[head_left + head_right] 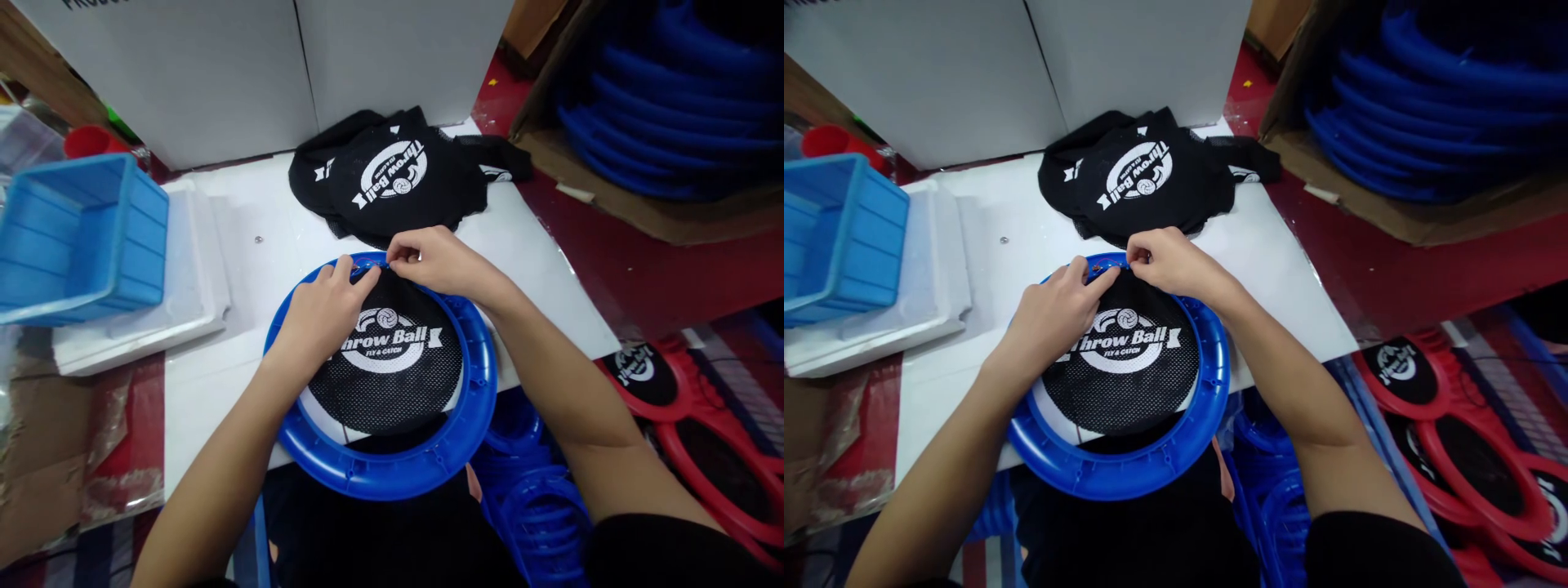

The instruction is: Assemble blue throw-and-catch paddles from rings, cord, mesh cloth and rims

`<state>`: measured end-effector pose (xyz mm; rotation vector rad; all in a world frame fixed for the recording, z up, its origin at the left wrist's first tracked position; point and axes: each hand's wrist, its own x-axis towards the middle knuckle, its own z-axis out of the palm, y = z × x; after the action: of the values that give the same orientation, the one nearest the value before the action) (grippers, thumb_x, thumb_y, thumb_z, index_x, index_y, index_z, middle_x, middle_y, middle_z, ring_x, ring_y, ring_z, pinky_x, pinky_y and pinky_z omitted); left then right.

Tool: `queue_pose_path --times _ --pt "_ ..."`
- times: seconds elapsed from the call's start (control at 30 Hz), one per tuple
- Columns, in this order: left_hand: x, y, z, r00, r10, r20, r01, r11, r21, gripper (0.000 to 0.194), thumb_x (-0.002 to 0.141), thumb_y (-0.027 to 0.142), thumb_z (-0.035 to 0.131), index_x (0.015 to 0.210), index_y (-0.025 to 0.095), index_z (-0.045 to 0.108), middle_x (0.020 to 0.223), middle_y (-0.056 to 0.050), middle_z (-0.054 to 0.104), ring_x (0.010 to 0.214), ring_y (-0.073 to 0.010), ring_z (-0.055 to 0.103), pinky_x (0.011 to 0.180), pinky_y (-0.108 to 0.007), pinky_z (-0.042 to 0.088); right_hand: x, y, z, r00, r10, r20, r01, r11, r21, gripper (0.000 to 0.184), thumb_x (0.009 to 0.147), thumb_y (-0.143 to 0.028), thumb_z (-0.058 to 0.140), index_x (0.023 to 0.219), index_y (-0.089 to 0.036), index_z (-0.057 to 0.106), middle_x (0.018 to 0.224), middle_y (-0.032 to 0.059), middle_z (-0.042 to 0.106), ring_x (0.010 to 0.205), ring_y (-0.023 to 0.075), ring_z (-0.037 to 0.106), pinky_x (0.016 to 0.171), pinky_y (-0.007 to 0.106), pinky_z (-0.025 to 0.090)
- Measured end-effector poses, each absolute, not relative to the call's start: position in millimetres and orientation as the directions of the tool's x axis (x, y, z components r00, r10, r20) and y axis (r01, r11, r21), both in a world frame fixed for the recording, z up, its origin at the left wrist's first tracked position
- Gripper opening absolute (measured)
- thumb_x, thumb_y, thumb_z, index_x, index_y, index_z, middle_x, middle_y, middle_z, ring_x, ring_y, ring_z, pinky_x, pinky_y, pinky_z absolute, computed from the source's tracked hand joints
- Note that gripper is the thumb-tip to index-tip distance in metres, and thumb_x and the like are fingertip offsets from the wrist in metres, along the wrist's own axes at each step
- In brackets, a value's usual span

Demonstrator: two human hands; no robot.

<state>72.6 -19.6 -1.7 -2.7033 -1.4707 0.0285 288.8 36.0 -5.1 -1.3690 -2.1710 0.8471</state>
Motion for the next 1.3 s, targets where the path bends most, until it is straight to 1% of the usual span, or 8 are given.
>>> queue_pose_path --times 0.2,0.3,0.4,0.57,0.77,0.93,1.07,1.3 --pt "65.2 -26.6 10.6 0.567 0.822 0.058 0.823 -0.567 -0.009 0.051 0.100 0.008 0.046 0.149 0.020 0.057 0.126 -0.019 0.060 0.104 -0.0312 0.064 0.064 -0.034 0.054 290.5 43.4 -6.1 -0.450 0.893 0.023 0.644 0.342 -0.684 0.011 0.084 -0.018 0.065 0.088 -0.017 0.076 0.079 0.0020 0.073 0.077 0.0169 0.063 0.075 0.029 0.046" --pt "61.8 -48.7 32.2 0.628 0.775 0.078 0.774 -0.632 0.043 0.029 0.101 0.011 0.050 0.122 0.014 0.069 0.125 -0.020 0.060 0.107 -0.0323 0.061 0.076 -0.041 0.057 295.2 40.6 6.5 -0.446 0.894 0.047 0.639 0.355 -0.683 0.013 0.087 -0.019 0.065 0.092 -0.016 0.076 0.086 0.0038 0.075 0.081 0.0183 0.066 0.078 0.031 0.048" --pt "56.5 -82.1 42.2 0.755 0.653 -0.067 0.651 -0.733 0.198 0.013 0.099 0.019 0.065 0.109 0.015 0.070 0.117 -0.014 0.064 0.105 -0.0303 0.063 0.087 -0.045 0.058 301.0 7.1 31.5 -0.366 0.916 0.164 0.639 0.375 -0.671 0.017 0.092 -0.016 0.060 0.097 -0.018 0.076 0.097 0.0059 0.078 0.089 0.0206 0.069 0.080 0.033 0.051" --pt "44.5 -118.7 18.7 0.765 0.632 -0.128 0.630 -0.690 0.357 0.056 0.082 0.024 0.089 0.133 0.020 0.066 0.136 -0.014 0.061 0.126 -0.0346 0.060 0.104 -0.051 0.054 293.1 -116.7 49.3 -0.290 0.881 0.374 0.595 0.472 -0.650 0.019 0.101 -0.018 0.059 0.109 -0.027 0.074 0.108 0.0072 0.078 0.103 0.0256 0.072 0.093 0.043 0.058" --pt "34.7 -132.1 6.8 0.763 0.646 0.013 0.598 -0.713 0.366 0.016 0.100 0.015 0.065 0.113 0.019 0.073 0.128 -0.012 0.068 0.118 -0.0286 0.066 0.098 -0.044 0.055 261.2 -220.9 -11.9 -0.179 0.851 0.493 0.716 0.457 -0.529 0.037 0.092 -0.012 0.069 0.121 -0.035 0.073 0.120 0.0105 0.077 0.112 0.0338 0.072 0.097 0.058 0.059" --pt "34.2 -160.4 -0.4 0.687 0.699 0.200 0.622 -0.707 0.336 0.024 0.108 0.015 0.050 0.120 0.015 0.070 0.117 -0.012 0.073 0.106 -0.0251 0.067 0.091 -0.041 0.054 247.9 -235.7 -35.6 -0.092 0.839 0.536 0.781 0.395 -0.484 0.037 0.092 -0.018 0.073 0.125 -0.033 0.073 0.131 0.0131 0.074 0.126 0.0376 0.066 0.105 0.061 0.054" --pt "39.4 -179.4 -13.9 0.588 0.722 0.365 0.628 -0.692 0.356 0.026 0.108 0.014 0.047 0.123 0.013 0.069 0.111 -0.012 0.075 0.103 -0.0240 0.067 0.088 -0.040 0.054 240.4 -227.7 -33.9 -0.078 0.837 0.542 0.810 0.370 -0.455 0.023 0.093 -0.021 0.074 0.113 -0.030 0.078 0.130 0.0129 0.075 0.129 0.0373 0.064 0.109 0.059 0.049" --pt "47.5 -191.3 -28.4 0.484 0.755 0.443 0.624 -0.653 0.430 0.031 0.108 0.014 0.047 0.128 0.020 0.070 0.110 -0.011 0.076 0.105 -0.0222 0.069 0.092 -0.040 0.053 236.4 -217.5 -37.7 -0.086 0.857 0.507 0.765 0.383 -0.517 0.015 0.098 -0.020 0.065 0.098 -0.028 0.079 0.113 0.0083 0.082 0.122 0.0320 0.069 0.108 0.055 0.046"
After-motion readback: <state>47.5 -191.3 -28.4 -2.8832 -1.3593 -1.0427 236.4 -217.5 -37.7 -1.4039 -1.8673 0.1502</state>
